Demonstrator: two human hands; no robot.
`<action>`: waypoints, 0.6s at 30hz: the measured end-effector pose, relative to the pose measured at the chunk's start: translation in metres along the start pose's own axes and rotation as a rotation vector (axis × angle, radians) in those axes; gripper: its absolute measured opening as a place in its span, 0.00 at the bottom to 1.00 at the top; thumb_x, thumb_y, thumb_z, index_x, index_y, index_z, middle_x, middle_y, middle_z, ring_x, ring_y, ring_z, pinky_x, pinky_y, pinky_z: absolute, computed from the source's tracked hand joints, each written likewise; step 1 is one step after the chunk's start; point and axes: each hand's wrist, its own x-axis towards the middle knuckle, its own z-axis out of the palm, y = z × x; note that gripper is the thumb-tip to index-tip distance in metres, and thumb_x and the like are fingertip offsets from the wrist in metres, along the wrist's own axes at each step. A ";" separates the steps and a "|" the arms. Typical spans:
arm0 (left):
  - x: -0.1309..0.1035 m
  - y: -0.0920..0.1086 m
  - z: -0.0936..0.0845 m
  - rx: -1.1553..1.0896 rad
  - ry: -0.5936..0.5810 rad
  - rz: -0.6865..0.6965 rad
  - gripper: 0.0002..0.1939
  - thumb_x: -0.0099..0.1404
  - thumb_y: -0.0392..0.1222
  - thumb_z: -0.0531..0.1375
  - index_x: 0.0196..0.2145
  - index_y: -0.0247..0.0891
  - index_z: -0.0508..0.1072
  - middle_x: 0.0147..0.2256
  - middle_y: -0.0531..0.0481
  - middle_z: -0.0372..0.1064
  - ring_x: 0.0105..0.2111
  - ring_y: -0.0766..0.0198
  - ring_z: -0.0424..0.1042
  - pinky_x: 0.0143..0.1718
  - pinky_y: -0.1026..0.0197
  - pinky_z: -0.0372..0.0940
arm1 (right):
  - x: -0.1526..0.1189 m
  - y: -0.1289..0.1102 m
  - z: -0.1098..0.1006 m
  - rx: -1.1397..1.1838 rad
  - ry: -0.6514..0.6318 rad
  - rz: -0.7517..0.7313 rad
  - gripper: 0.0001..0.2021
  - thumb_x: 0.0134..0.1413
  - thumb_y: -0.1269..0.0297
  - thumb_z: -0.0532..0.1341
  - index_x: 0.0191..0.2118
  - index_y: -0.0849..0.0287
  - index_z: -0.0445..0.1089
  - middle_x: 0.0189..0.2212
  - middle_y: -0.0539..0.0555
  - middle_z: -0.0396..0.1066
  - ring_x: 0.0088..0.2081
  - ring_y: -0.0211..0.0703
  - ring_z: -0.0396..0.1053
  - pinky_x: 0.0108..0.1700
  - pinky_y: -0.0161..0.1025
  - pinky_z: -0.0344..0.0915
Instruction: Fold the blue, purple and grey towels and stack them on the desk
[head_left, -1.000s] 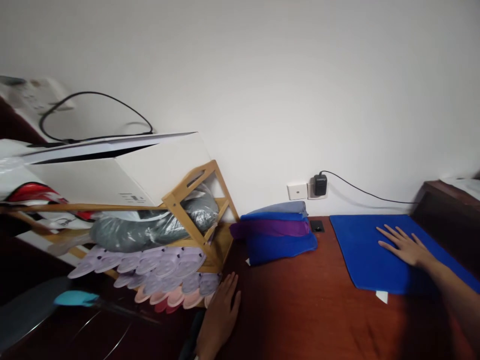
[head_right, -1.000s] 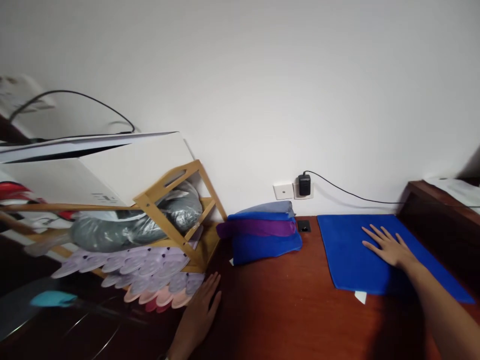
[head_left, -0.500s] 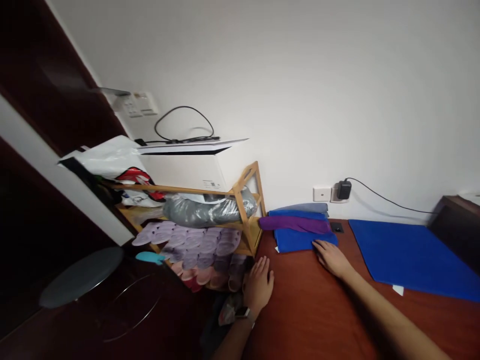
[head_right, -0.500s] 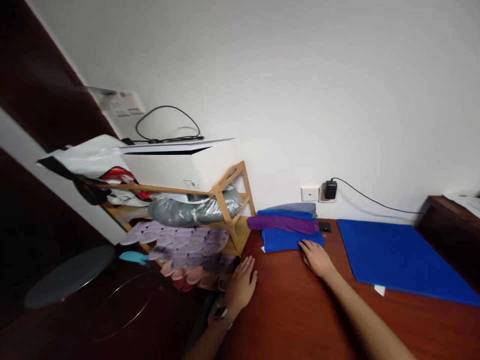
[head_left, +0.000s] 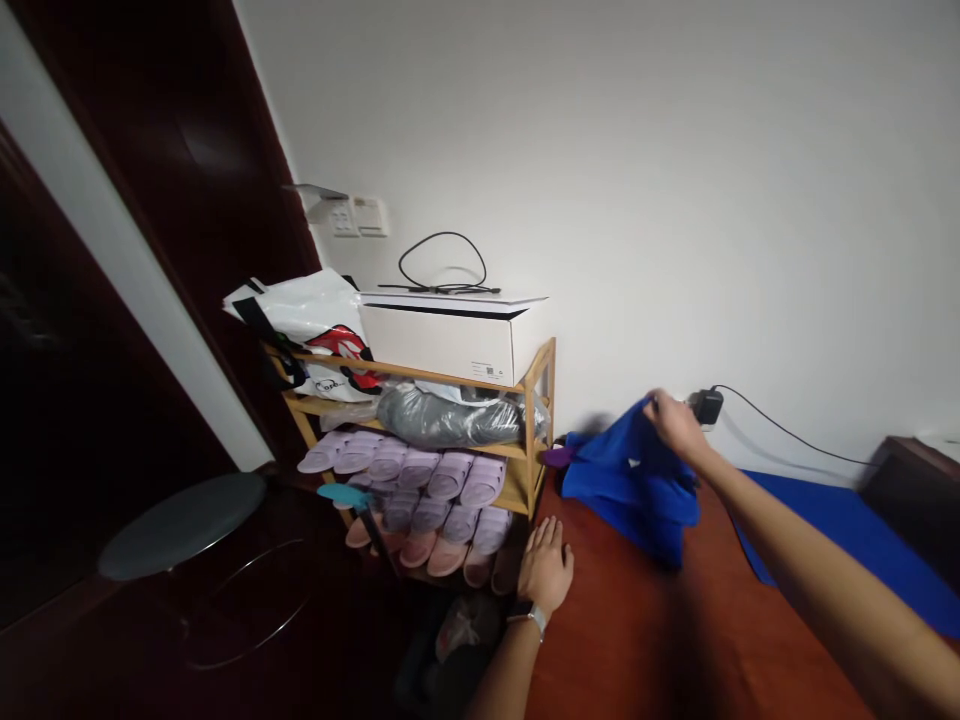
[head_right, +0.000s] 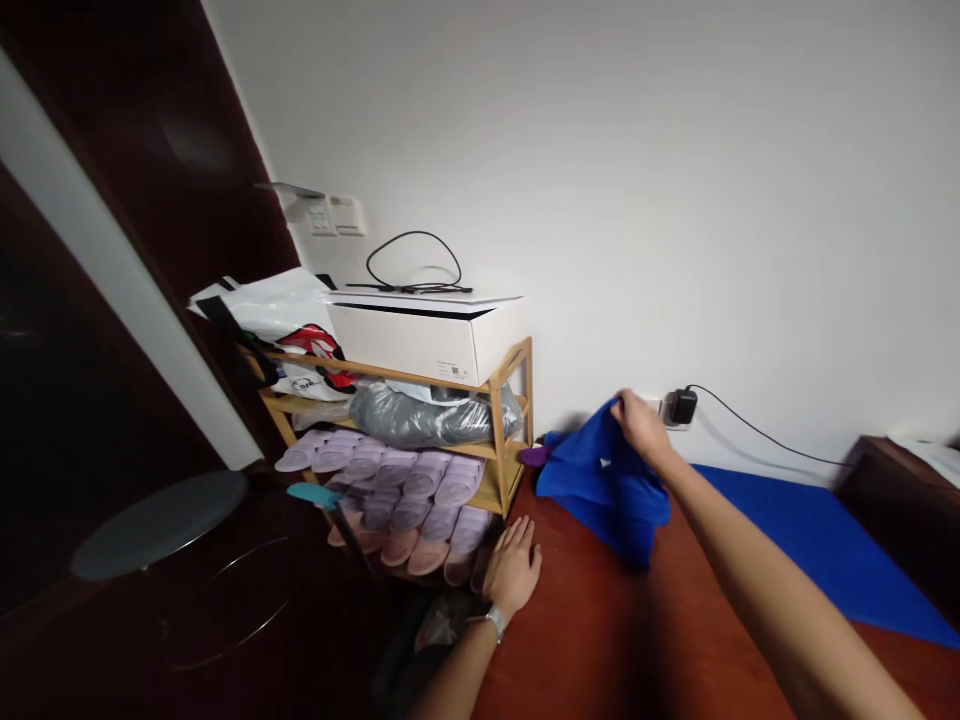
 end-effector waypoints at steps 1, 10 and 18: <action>0.000 0.000 0.001 -0.002 0.001 0.005 0.27 0.70 0.38 0.52 0.64 0.32 0.70 0.65 0.39 0.66 0.67 0.52 0.63 0.68 0.45 0.58 | 0.011 -0.009 -0.026 -0.003 0.067 0.008 0.20 0.72 0.59 0.47 0.60 0.60 0.65 0.49 0.65 0.77 0.47 0.52 0.74 0.46 0.42 0.63; 0.004 0.004 -0.018 -0.054 -0.094 0.025 0.33 0.71 0.50 0.57 0.69 0.33 0.63 0.68 0.35 0.61 0.69 0.47 0.59 0.70 0.44 0.53 | -0.030 -0.084 -0.219 -0.191 0.279 -0.056 0.18 0.63 0.57 0.56 0.53 0.59 0.73 0.33 0.61 0.78 0.33 0.53 0.74 0.35 0.42 0.61; -0.018 0.047 -0.055 -0.551 -0.173 0.084 0.31 0.68 0.53 0.61 0.65 0.41 0.67 0.69 0.43 0.61 0.68 0.52 0.61 0.68 0.51 0.57 | -0.160 -0.080 -0.290 0.021 -0.096 -0.287 0.17 0.64 0.47 0.55 0.37 0.54 0.72 0.23 0.49 0.71 0.24 0.39 0.66 0.28 0.36 0.59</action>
